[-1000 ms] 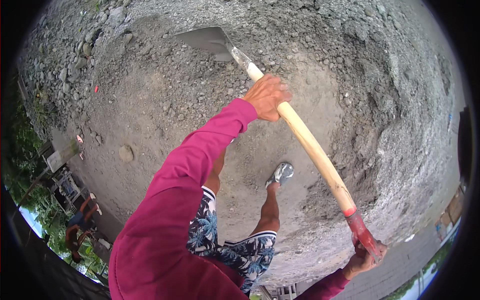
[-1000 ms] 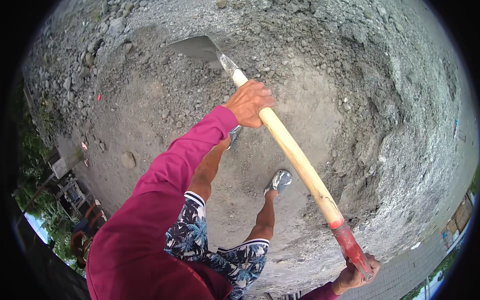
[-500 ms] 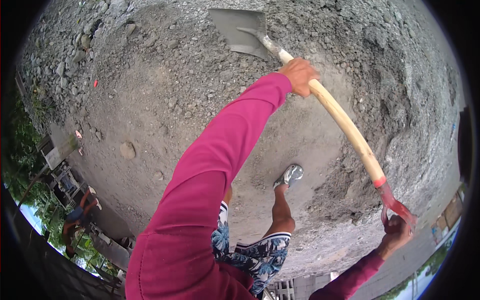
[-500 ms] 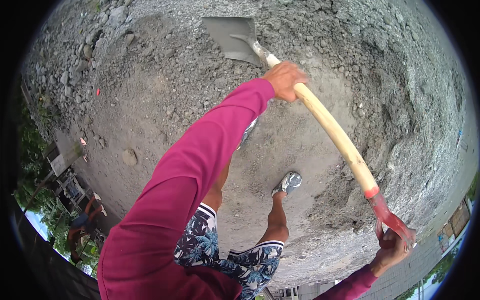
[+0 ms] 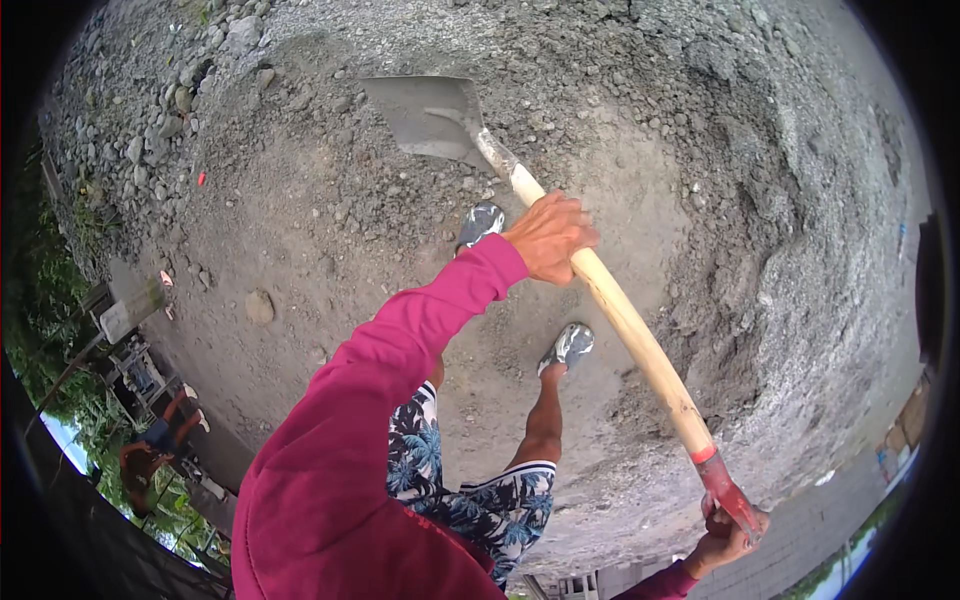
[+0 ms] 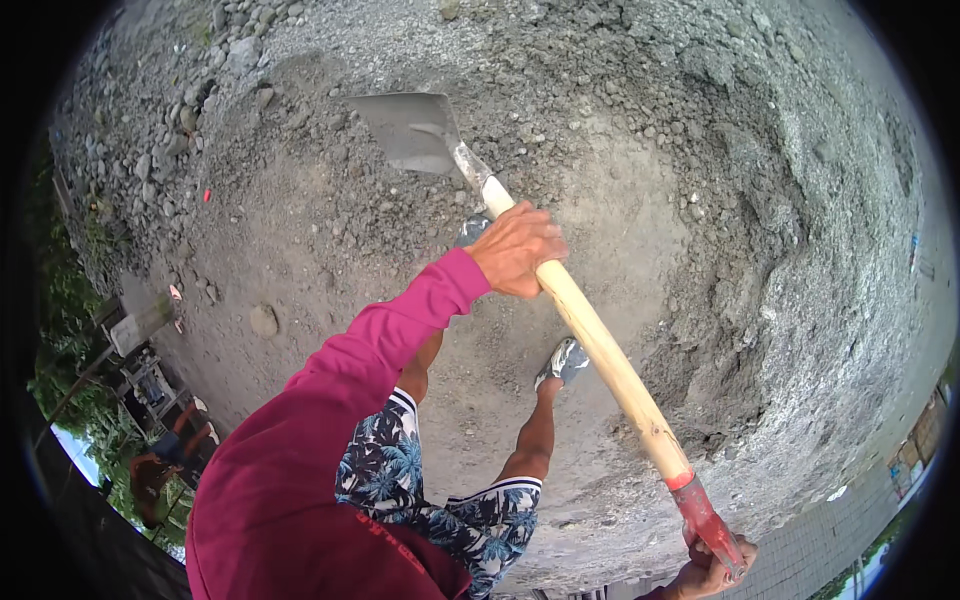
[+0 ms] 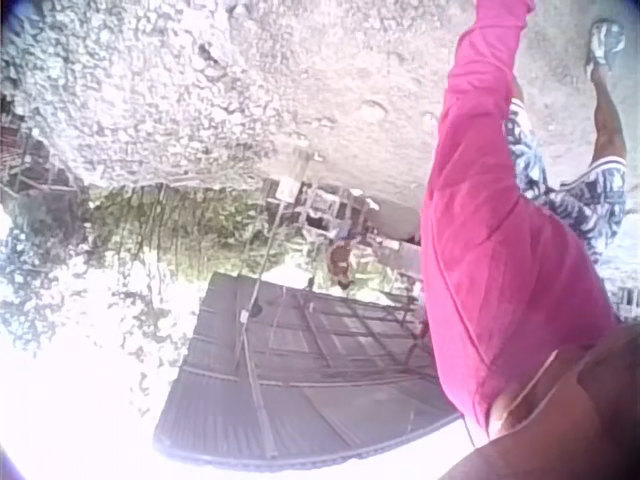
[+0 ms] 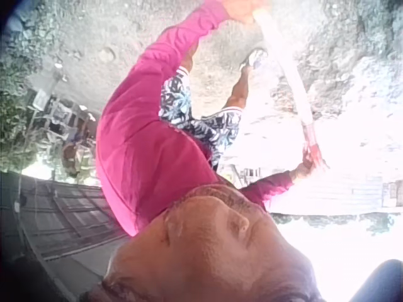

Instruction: The person shovels sand and gravel from a large pile into a smaller adjacent area, using a shovel to repeatedly dig, lift, and deposit the material. The person digs into the base of the pile and moves the contents to the ground next to it.

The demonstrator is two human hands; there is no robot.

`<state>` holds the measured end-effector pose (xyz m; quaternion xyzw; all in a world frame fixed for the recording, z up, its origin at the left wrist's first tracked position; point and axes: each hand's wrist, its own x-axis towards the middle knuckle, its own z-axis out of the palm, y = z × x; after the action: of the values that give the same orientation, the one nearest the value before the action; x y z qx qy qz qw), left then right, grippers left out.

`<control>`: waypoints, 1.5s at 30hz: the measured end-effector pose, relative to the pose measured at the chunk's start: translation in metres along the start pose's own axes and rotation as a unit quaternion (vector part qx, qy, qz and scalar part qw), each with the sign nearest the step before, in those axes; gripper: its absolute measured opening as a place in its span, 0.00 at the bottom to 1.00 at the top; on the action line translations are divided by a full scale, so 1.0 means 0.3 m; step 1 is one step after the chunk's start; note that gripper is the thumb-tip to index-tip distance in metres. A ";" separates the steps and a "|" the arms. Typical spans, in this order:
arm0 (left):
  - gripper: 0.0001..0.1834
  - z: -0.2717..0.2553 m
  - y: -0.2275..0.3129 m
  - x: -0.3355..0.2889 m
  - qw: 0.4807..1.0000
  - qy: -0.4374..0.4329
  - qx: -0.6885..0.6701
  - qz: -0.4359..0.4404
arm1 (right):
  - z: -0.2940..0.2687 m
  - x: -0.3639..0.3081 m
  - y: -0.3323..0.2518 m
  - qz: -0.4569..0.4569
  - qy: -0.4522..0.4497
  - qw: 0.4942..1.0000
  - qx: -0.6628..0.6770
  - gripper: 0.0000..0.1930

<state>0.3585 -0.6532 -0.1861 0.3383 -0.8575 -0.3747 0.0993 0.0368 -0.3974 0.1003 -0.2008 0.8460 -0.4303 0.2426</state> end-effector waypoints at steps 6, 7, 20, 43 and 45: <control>0.08 -0.214 0.318 0.547 0.983 0.061 0.001 0.172 | -0.198 0.111 -0.332 -0.030 0.046 0.997 -0.052 0.09; 0.07 -0.210 0.290 0.592 0.983 0.055 0.002 0.178 | -0.200 0.172 -0.316 -0.023 0.012 0.997 -0.066 0.09; 0.13 0.076 -0.351 -0.124 0.991 0.102 0.061 -0.062 | 0.378 0.207 0.163 -0.065 -0.144 0.987 0.026 0.12; 0.14 0.311 -0.458 -0.592 0.979 -0.007 0.044 -0.201 | 0.557 0.122 0.350 0.045 -0.214 0.970 -0.102 0.14; 0.16 0.283 -0.466 -0.769 0.964 -0.038 0.081 -0.251 | 0.678 0.037 0.264 -0.174 -0.261 0.934 -0.168 0.16</control>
<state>0.5666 -0.5220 -0.3257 0.5349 -0.7760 -0.3292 -0.0586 0.1362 -0.4883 -0.0717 -0.4882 0.7645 -0.2494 0.3391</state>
